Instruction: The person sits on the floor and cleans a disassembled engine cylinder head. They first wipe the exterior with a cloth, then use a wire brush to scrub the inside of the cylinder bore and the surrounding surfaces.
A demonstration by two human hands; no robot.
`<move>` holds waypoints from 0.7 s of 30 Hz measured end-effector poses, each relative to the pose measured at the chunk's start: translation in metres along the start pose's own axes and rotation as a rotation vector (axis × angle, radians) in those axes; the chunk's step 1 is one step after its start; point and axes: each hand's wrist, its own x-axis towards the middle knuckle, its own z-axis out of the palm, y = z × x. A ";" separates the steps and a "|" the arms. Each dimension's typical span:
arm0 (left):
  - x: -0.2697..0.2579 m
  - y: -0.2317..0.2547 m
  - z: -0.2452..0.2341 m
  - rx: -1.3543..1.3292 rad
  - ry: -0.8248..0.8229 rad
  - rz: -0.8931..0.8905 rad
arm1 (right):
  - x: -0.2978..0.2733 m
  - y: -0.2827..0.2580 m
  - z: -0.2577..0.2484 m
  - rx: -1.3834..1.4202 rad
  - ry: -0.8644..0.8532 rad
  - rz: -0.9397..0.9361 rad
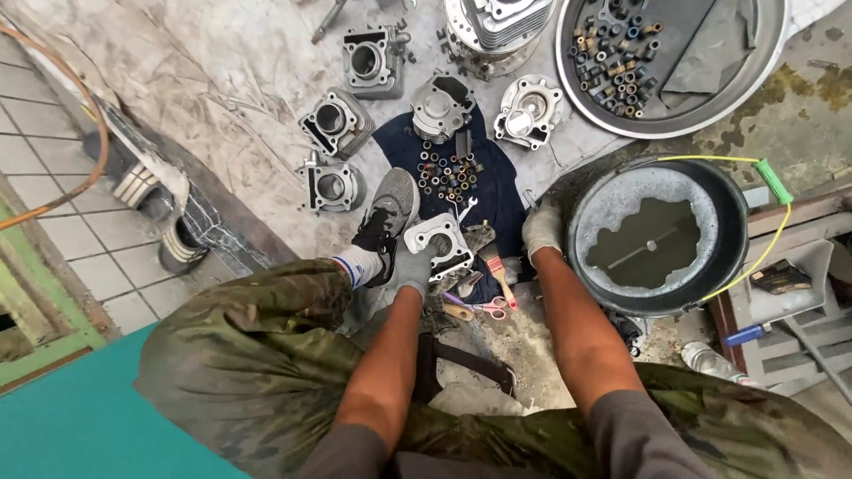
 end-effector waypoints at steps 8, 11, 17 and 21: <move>0.023 -0.025 0.000 0.244 0.039 -0.075 | 0.003 0.014 0.013 -0.286 -0.264 0.097; 0.008 -0.009 -0.009 0.326 0.083 -0.055 | 0.009 0.014 0.016 -0.378 -0.337 0.123; -0.076 0.086 -0.010 0.555 0.198 0.163 | -0.013 0.006 0.033 -0.408 -0.349 -0.167; -0.057 0.075 0.000 0.572 -0.065 0.140 | -0.037 -0.003 0.032 -0.581 -0.288 -0.387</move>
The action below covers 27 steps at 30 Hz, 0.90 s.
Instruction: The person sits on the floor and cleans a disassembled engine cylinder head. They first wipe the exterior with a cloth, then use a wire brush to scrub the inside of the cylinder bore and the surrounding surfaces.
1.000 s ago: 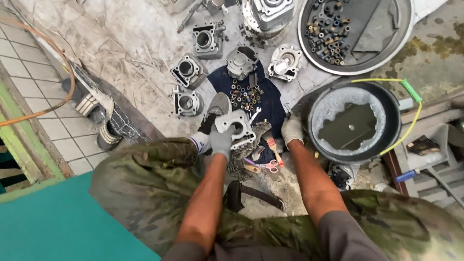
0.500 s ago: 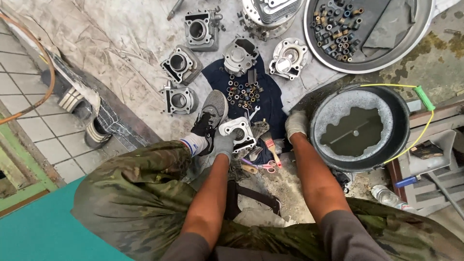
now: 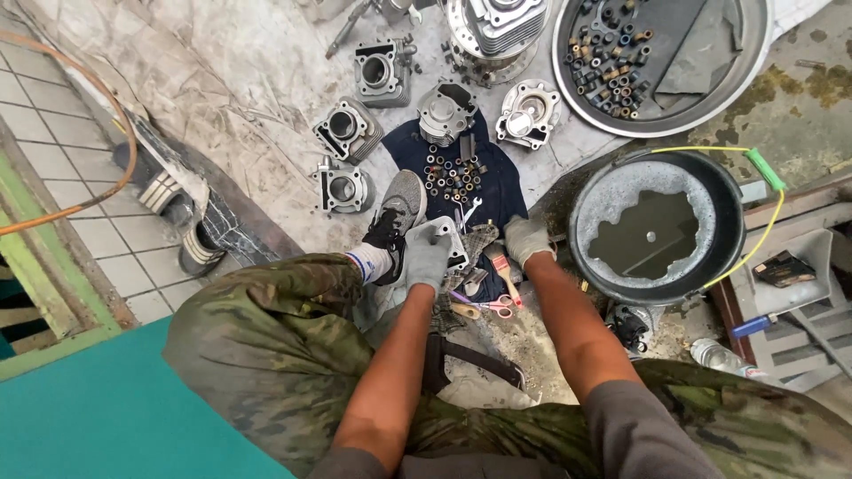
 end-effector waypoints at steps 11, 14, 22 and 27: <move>-0.031 0.002 0.016 -0.271 -0.515 -0.235 | -0.082 -0.010 -0.133 0.125 0.529 -0.215; -0.060 0.039 -0.007 -0.670 -0.559 -0.350 | -0.106 -0.033 -0.196 0.148 0.587 -0.102; -0.180 0.148 -0.111 -1.277 -0.951 0.055 | -0.224 -0.074 -0.319 0.522 1.054 -0.202; -0.235 0.166 -0.122 -1.381 -0.963 0.502 | -0.262 -0.107 -0.364 1.279 1.409 -0.231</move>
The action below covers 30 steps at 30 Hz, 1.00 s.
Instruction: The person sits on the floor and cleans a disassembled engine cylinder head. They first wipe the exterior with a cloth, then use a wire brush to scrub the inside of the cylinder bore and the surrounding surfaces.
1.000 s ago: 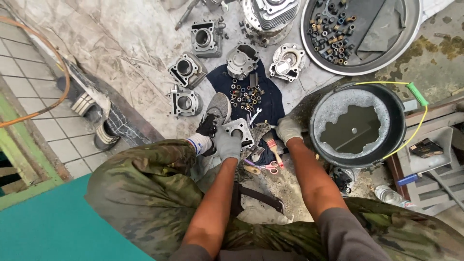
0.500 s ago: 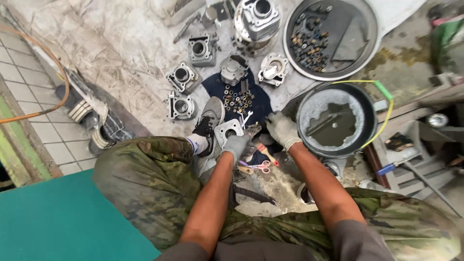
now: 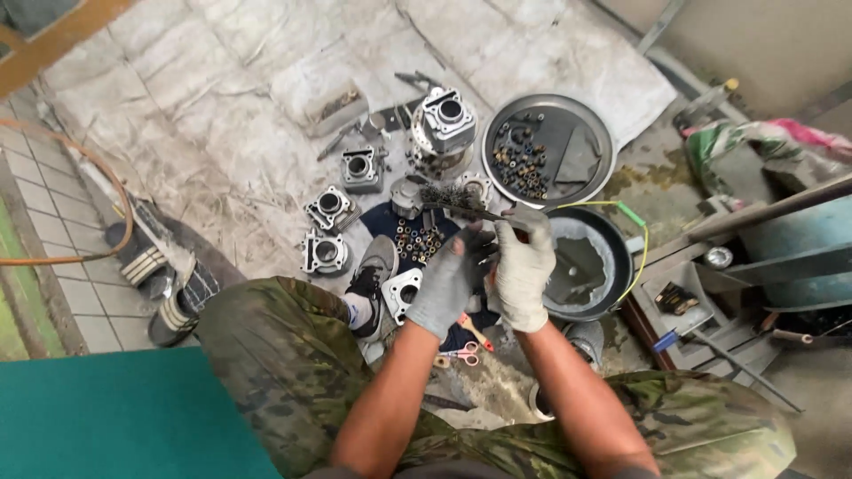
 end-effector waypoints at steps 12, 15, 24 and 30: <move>-0.017 0.001 0.022 0.100 0.078 0.439 | -0.026 -0.054 -0.005 -0.015 0.085 0.368; -0.028 0.014 0.034 0.191 0.173 0.486 | -0.031 -0.080 -0.003 0.067 0.059 0.335; -0.050 0.092 0.014 0.211 0.135 0.602 | -0.117 -0.117 -0.058 0.041 -0.640 1.062; -0.068 0.110 0.009 0.430 0.267 0.485 | -0.231 -0.047 -0.155 -0.158 -1.259 0.859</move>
